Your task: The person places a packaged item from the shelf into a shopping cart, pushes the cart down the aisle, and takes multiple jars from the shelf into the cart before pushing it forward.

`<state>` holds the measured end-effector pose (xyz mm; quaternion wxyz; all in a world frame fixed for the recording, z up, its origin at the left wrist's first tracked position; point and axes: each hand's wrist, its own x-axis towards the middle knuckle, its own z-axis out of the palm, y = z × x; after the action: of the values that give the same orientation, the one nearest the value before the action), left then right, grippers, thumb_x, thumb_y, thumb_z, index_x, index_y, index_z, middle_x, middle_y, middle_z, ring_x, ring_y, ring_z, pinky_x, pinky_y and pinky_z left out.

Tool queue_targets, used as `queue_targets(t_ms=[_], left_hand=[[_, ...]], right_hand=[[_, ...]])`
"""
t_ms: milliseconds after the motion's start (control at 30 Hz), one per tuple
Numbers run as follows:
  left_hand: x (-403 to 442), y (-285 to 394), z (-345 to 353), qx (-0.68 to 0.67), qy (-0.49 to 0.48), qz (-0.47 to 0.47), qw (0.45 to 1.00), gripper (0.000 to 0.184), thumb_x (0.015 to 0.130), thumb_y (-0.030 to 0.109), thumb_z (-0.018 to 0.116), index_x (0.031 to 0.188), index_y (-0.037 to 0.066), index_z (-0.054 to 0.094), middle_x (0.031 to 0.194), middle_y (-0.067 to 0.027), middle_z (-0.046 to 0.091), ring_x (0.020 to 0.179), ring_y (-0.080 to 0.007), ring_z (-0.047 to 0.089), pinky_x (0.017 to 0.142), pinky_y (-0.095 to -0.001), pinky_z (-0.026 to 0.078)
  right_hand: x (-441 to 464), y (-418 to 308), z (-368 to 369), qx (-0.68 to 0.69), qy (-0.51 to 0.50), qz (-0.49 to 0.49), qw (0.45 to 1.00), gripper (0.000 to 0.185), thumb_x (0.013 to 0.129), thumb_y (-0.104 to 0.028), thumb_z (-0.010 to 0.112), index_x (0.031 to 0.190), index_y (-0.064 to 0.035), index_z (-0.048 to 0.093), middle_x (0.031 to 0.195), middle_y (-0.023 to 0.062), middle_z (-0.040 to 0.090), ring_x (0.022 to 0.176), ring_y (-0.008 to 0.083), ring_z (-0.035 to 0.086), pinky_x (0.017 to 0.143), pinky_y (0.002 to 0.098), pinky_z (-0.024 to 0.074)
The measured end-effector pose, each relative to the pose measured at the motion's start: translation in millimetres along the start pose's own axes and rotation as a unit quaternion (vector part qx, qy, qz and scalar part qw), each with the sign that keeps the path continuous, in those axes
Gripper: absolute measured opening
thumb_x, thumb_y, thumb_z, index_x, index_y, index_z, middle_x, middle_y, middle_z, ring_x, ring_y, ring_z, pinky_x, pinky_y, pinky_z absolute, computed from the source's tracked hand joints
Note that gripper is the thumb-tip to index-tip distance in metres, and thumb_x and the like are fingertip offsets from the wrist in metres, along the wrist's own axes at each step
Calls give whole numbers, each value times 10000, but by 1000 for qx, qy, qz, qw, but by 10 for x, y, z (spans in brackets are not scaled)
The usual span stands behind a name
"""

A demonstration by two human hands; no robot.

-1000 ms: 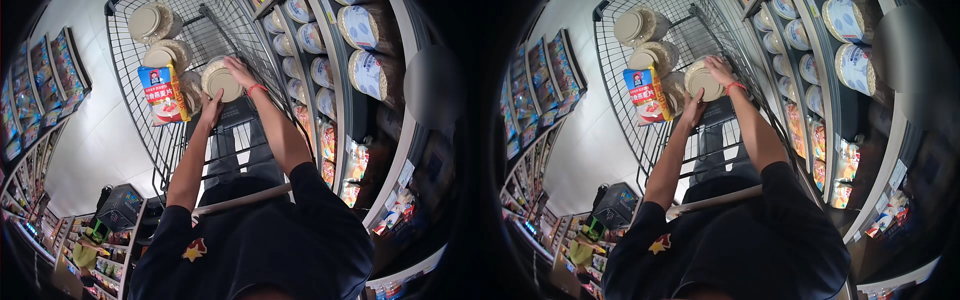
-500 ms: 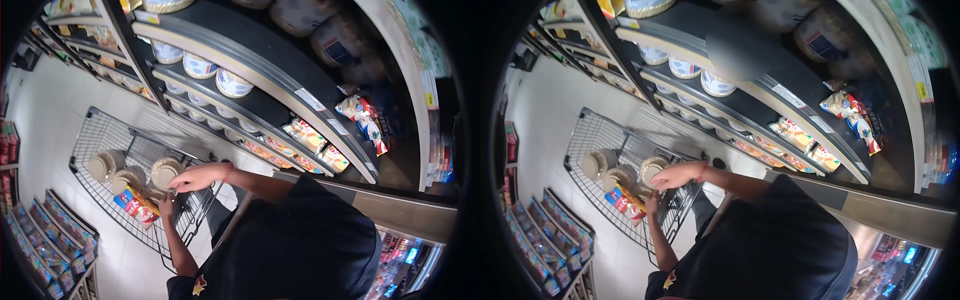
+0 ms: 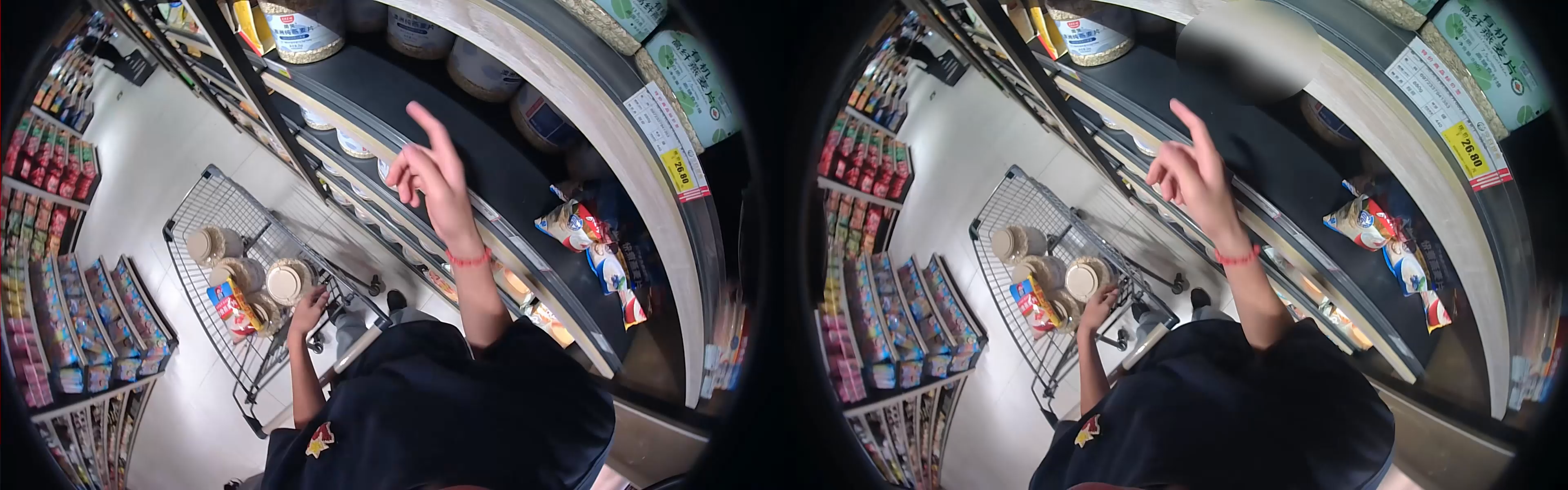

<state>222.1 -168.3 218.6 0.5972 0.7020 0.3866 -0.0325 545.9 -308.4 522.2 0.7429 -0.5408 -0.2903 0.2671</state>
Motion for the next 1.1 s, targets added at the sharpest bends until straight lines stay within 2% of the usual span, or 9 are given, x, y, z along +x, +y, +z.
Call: queue_targets(t_ms=[300, 500, 633, 700, 767, 833, 900, 1033, 1100], left_hand=[[263, 792, -24, 9, 24, 110, 994, 453, 990, 248, 688, 1394, 65, 592, 1347, -156, 602, 1272, -293, 578, 1058, -410, 474], [1384, 2816, -838, -64, 101, 398, 910, 481, 994, 150, 666, 1451, 56, 546, 1315, -107, 603, 1155, -217, 591, 973, -351, 485], [2384, 3997, -1452, -35, 204, 502, 840, 529, 986, 210, 686, 1446, -1, 533, 1268, -134, 639, 1165, -219, 614, 983, -368, 493], [2722, 4447, -1659, -83, 209, 495, 840, 668, 1017, 353, 678, 1560, 62, 421, 1460, -115, 547, 1353, -223, 512, 1142, -348, 380], [3138, 4654, -1724, -234, 135, 454, 849, 852, 1018, 634, 534, 1590, 34, 336, 1579, -138, 465, 1454, -257, 428, 1176, -469, 376], [3764, 4632, -1756, -314, 30, 448, 836, 844, 1038, 633, 489, 1608, 38, 306, 1586, -140, 450, 1472, -268, 398, 1223, -449, 292], [4029, 4590, -1678, -223, 186, 383, 877, 760, 1081, 606, 388, 1614, 69, 315, 1631, -128, 378, 1505, -252, 332, 1237, -408, 247], [3468, 4678, -1641, -179, 159, 418, 876, 656, 1078, 541, 472, 1464, 12, 509, 1381, -124, 617, 1271, -205, 562, 1110, -355, 398], [3475, 4576, -1600, -183, 144, 465, 854, 613, 1032, 425, 631, 1457, 4, 499, 1293, -125, 630, 1132, -205, 604, 989, -332, 464]], right_hand=[[643, 203, 20, -34, -21, -4, 999, 578, 1064, -167, 564, 1575, -2, 350, 728, 58, 646, 488, 7, 361, 487, 188, 299], [1791, 320, 252, -56, 0, 10, 998, 652, 1045, -271, 618, 1549, 36, 343, 908, 116, 721, 631, 77, 599, 498, 206, 423], [3006, 713, 105, -118, 33, -1, 993, 598, 1044, -418, 558, 1444, 26, 555, 1188, 128, 729, 1010, 168, 686, 854, 334, 546], [3438, 936, 56, -112, 69, -38, 991, 613, 1075, -342, 560, 1571, -31, 379, 1545, 117, 477, 1419, 244, 451, 1133, 364, 406], [3719, 1068, 7, -170, 20, 19, 985, 623, 1086, -440, 500, 1594, -101, 377, 1631, 77, 394, 1484, 265, 387, 1201, 357, 320], [3704, 1133, 163, -218, 54, -28, 974, 578, 1102, -437, 427, 1560, -84, 431, 1538, 84, 503, 1442, 208, 430, 1146, 402, 392], [3730, 1183, 157, -237, 79, -49, 967, 567, 1110, -435, 391, 1543, -76, 458, 1491, 88, 558, 1422, 179, 451, 1119, 425, 428], [3675, 1098, -43, -275, -110, 21, 955, 589, 1116, -488, 339, 1597, -156, 416, 1651, -11, 386, 1510, 168, 336, 1255, 395, 247], [3461, 970, 24, -385, 60, -29, 921, 768, 1073, -605, 387, 1637, -91, 299, 1717, 154, 233, 1593, 285, 175, 1274, 369, 171]])
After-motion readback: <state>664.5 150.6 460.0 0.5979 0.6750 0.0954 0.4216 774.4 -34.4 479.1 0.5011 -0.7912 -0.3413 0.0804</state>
